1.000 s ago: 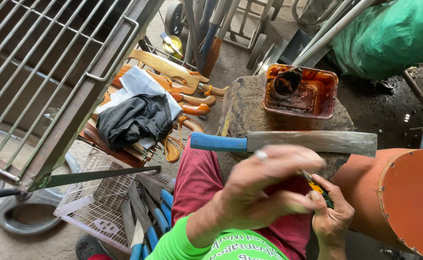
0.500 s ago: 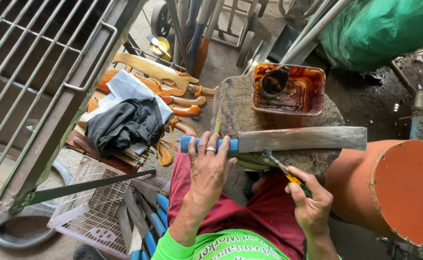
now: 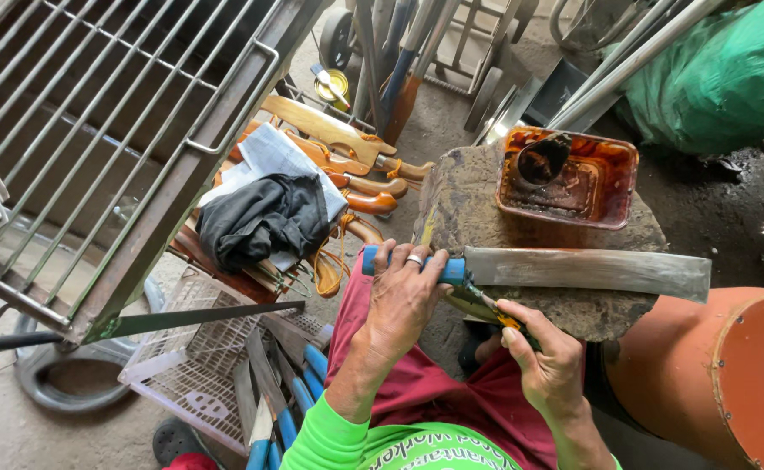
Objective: The person applies a dark liquid to a large knife blade using a small brush. They repeatedly dip the brush into a container and spread the liquid along the blade's surface.
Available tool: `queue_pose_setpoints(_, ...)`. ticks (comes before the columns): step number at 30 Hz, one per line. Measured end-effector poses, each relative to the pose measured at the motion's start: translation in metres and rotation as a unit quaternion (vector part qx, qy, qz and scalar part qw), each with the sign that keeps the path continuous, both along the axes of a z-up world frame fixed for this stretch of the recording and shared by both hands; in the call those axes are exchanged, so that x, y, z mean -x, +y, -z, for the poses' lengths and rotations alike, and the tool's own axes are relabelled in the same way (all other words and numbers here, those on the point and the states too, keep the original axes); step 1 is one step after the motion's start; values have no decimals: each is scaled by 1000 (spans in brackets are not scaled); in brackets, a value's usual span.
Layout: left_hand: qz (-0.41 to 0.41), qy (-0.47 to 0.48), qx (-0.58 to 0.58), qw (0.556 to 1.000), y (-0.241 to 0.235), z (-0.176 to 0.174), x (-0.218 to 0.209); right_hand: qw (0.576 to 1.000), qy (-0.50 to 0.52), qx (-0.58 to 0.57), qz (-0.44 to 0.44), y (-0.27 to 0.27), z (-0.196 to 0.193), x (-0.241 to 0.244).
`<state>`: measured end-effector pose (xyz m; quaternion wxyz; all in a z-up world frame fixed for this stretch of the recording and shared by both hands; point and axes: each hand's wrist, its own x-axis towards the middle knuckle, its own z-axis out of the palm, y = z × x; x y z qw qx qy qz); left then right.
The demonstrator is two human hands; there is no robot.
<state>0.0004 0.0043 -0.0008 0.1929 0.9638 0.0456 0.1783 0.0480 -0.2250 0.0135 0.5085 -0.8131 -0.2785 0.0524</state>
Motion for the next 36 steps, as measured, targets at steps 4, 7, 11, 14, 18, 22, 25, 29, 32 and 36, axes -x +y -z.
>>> queue_pose_setpoints(4,2,-13,-13,1000,0,3,0,999,27,-29,35,-5,-8,-4)
queue_pose_setpoints(7,2,-13,11,1000,-2,3,2,999,26,-14,45,1,-4,-6)
queue_pose_setpoints(11,-1,-11,-6,1000,-1,-1,-2,998,48,4,30,1,8,-12)
queue_pose_setpoints(14,3,-10,7,1000,-1,0,1,995,44,-13,83,-27,8,-17)
queue_pose_setpoints(18,2,-8,13,1000,-3,4,-1,985,11,11,174,-52,-11,-27)
queue_pose_setpoints(22,12,-11,1,1000,1,-2,-1,989,-73,36,121,-6,-13,-3)
queue_pose_setpoints(25,1,-6,26,1000,-2,-4,-5,999,13,18,42,8,-9,9)
queue_pose_setpoints(29,19,1,22,1000,5,-6,-2,992,-102,10,66,0,-12,-2)
queue_pose_setpoints(32,15,-2,28,999,2,-2,1,986,26,8,165,-6,-14,-10)
queue_pose_setpoints(36,12,1,26,1000,0,-2,1,995,73,-5,69,9,-7,3)
